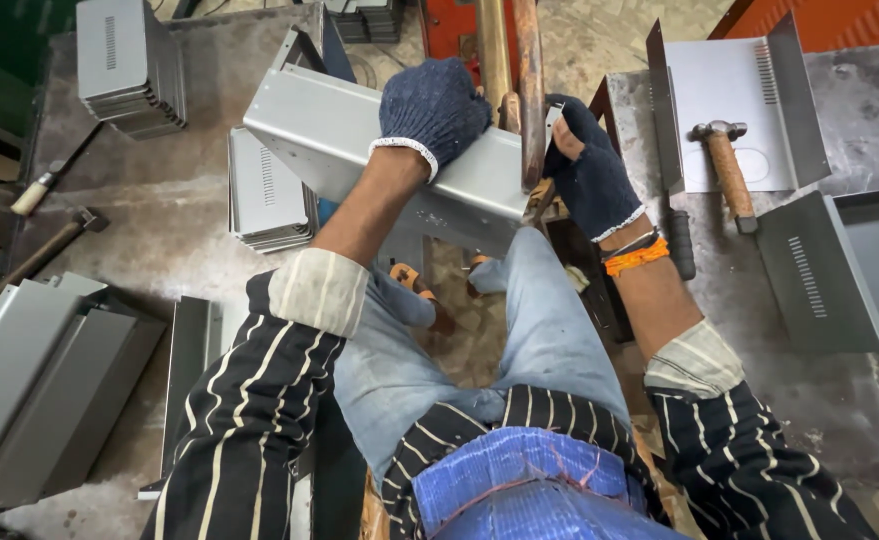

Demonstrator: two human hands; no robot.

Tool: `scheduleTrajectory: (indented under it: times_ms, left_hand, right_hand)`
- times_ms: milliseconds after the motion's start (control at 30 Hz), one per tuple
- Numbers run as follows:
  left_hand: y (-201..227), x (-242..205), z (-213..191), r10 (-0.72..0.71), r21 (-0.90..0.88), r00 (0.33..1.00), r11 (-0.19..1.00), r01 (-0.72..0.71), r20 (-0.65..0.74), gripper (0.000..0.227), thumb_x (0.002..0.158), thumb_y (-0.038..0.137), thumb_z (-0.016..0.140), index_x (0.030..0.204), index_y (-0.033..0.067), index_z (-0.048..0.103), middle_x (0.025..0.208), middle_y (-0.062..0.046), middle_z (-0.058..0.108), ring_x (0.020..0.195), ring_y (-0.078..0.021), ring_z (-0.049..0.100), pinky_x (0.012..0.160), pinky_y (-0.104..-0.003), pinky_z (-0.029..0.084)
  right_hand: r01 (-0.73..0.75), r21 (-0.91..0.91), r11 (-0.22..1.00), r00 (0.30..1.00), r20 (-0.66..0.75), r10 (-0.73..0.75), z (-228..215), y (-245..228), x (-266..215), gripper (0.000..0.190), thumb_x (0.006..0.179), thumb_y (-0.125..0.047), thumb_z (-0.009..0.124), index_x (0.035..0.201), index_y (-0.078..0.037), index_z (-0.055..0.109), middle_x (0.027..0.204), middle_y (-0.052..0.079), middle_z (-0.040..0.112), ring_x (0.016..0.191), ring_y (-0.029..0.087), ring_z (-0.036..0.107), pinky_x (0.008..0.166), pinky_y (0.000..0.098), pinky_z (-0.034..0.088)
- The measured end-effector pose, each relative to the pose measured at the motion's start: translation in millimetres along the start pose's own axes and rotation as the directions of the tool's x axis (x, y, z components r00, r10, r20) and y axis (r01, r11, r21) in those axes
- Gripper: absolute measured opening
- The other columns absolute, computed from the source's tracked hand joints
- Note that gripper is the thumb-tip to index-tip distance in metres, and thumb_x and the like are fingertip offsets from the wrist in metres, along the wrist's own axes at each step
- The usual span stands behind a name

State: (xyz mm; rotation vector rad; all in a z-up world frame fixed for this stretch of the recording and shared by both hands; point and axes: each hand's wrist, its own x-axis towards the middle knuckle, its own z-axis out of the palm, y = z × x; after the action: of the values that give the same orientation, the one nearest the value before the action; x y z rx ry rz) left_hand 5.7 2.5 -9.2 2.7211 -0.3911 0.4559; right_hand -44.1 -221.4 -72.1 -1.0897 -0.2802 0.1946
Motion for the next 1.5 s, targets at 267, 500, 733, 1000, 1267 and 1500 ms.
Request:
scheduleTrajectory:
  times_ms: [267, 500, 733, 1000, 1267, 1500]
  left_hand:
    - [0, 0, 1, 0.033, -0.018, 0.997, 0.999, -0.035, -0.072, 0.029, 0.081, 0.033, 0.072, 0.082, 0.0042, 0.076, 0.081, -0.024, 0.072, 0.074, -0.0410, 0.071, 0.069, -0.052, 0.056]
    - [-1, 4, 4, 0.013, 0.018, 0.999, 1.000, -0.013, -0.030, 0.030, 0.084, 0.035, 0.072, 0.080, 0.0051, 0.077, 0.081, -0.024, 0.072, 0.075, -0.0412, 0.071, 0.070, -0.052, 0.056]
    - [3, 6, -1, 0.039, -0.014, 0.998, 0.999, -0.040, -0.057, 0.027, 0.079, 0.033, 0.073, 0.079, 0.0062, 0.077, 0.079, -0.022, 0.072, 0.073, -0.0408, 0.071, 0.069, -0.052, 0.056]
    - [8, -6, -3, 0.016, -0.061, 1.000, 0.998, -0.017, -0.012, 0.024, 0.079, 0.031, 0.071, 0.076, 0.0078, 0.077, 0.078, -0.022, 0.071, 0.074, -0.0401, 0.071, 0.071, -0.051, 0.056]
    - [11, -11, -9, -0.011, -0.009, 0.999, 1.000, 0.011, 0.040, 0.030, 0.084, 0.033, 0.070, 0.073, 0.0064, 0.077, 0.074, -0.022, 0.071, 0.070, -0.0413, 0.070, 0.067, -0.053, 0.055]
    - [23, -42, -29, 0.000, -0.040, 0.998, 0.999, 0.003, 0.064, 0.027, 0.075, 0.033, 0.073, 0.072, 0.0067, 0.076, 0.074, -0.023, 0.070, 0.068, -0.0407, 0.069, 0.067, -0.052, 0.055]
  right_hand:
    - [-0.007, -0.062, 0.998, 0.999, -0.037, 0.005, 5, -6, -2, 0.032, 0.109, -0.027, 0.055, 0.136, -0.009, 0.057, 0.091, -0.006, 0.057, 0.080, 0.004, 0.054, 0.072, 0.0225, 0.045]
    - [-0.011, -0.057, 0.998, 0.999, -0.031, 0.009, 0, -4, 2, 0.033, 0.110, -0.029, 0.056, 0.136, -0.008, 0.057, 0.099, -0.005, 0.061, 0.086, 0.005, 0.056, 0.074, 0.0223, 0.045]
    - [-0.001, -0.024, 1.000, 1.000, -0.031, 0.000, -6, -1, 3, 0.034, 0.109, -0.029, 0.060, 0.136, -0.010, 0.057, 0.098, -0.006, 0.058, 0.085, 0.004, 0.056, 0.075, 0.0223, 0.046]
    - [-0.083, -0.017, 0.996, 0.991, -0.111, 0.081, -6, 5, -9, 0.038, 0.106, -0.027, 0.062, 0.139, -0.009, 0.056, 0.090, -0.007, 0.054, 0.079, 0.004, 0.054, 0.070, 0.0225, 0.045]
    - [-0.015, -0.019, 1.000, 0.998, -0.067, 0.014, -7, 12, -13, 0.035, 0.115, -0.022, 0.059, 0.146, -0.007, 0.056, 0.094, -0.005, 0.047, 0.083, 0.005, 0.048, 0.073, 0.0227, 0.040]
    - [0.071, -0.138, 0.988, 0.996, -0.043, -0.078, 21, 4, -54, 0.042, 0.113, -0.028, 0.053, 0.147, -0.004, 0.051, 0.126, 0.000, 0.064, 0.112, 0.008, 0.062, 0.097, 0.0258, 0.050]
